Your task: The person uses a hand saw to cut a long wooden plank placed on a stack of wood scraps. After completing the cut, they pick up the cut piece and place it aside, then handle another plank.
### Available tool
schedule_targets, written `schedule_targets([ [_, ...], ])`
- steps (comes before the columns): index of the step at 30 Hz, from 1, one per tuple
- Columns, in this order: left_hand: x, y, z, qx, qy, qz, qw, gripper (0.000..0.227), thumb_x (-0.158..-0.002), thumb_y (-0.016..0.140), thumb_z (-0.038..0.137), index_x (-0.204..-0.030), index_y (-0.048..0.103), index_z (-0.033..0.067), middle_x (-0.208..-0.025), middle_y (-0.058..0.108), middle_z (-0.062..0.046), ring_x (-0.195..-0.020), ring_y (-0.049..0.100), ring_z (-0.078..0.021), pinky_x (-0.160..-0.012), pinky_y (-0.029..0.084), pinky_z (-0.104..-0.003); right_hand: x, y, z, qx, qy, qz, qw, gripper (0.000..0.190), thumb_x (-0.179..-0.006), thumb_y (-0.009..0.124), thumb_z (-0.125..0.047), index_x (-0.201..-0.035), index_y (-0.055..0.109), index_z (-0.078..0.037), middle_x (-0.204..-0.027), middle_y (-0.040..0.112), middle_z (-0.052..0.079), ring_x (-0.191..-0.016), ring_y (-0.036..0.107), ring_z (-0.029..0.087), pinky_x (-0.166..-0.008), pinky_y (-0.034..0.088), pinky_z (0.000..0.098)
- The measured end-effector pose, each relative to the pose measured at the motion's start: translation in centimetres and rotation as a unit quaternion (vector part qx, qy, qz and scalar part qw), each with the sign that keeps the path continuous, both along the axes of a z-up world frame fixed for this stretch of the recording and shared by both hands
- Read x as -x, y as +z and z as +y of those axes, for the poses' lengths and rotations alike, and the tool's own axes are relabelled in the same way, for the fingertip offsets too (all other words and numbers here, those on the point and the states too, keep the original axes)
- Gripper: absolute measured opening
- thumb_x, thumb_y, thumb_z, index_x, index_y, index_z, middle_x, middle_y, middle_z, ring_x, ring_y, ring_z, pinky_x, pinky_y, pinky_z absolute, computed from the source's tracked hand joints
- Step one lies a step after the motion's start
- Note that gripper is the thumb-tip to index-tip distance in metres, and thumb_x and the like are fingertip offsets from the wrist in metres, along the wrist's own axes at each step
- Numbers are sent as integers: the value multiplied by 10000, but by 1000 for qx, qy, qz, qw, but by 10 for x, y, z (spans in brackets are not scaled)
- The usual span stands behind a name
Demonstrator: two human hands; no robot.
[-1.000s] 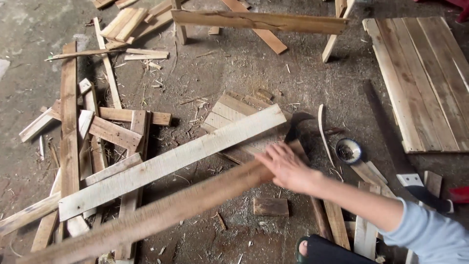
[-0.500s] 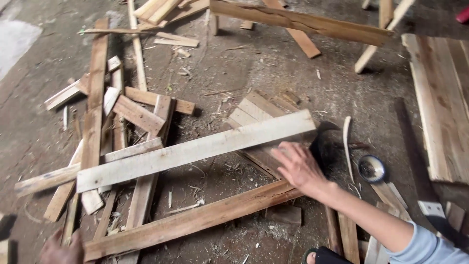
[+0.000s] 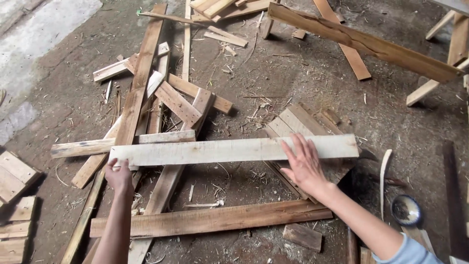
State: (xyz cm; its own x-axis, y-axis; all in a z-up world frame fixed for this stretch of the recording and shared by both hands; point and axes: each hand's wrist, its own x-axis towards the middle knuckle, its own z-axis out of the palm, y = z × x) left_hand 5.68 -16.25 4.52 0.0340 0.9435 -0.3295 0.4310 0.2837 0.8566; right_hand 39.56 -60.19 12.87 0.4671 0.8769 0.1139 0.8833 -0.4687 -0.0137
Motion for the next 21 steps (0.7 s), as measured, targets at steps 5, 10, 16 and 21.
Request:
schedule_targets([
  [5, 6, -73, 99, -113, 106, 294, 943, 253, -969, 687, 352, -943, 594, 117, -1185, 432, -199, -1134, 392, -356, -999, 320, -508, 8, -17, 41, 24, -2, 52, 998, 1004, -683, 831, -298, -1533, 319, -147, -1637, 194, 178, -1482, 199, 370, -1219, 88, 586],
  [10, 14, -58, 125, -32, -124, 135, 983, 572, -1145, 506, 367, -1176, 569, -201, -1049, 600, -331, -946, 612, -395, -791, 532, -465, -2, -55, 50, 1, 33, 3, 999, 1153, -675, 842, -389, -1606, 211, -134, -1605, 265, 205, -1480, 230, 376, -1226, 61, 599],
  [16, 8, -40, 126, -6, -147, 159, 976, 599, -1111, 575, 455, -1186, 681, -129, -910, 683, -324, -824, 660, -357, -762, 531, -448, -5, -47, 66, 19, 11, 26, 999, 1172, -572, 827, -100, -1591, 250, -138, -1625, 216, 200, -1475, 220, 368, -1225, 66, 572],
  [21, 5, -50, 138, -50, -132, 338, 931, 807, -1128, 370, 732, -1120, 719, 5, -859, 692, -203, -778, 643, -338, -702, 508, -480, -6, -25, 75, -6, -11, 92, 996, 883, -518, 838, 61, -1321, 499, -86, -1532, 363, 165, -1422, 340, 395, -1233, 134, 607],
])
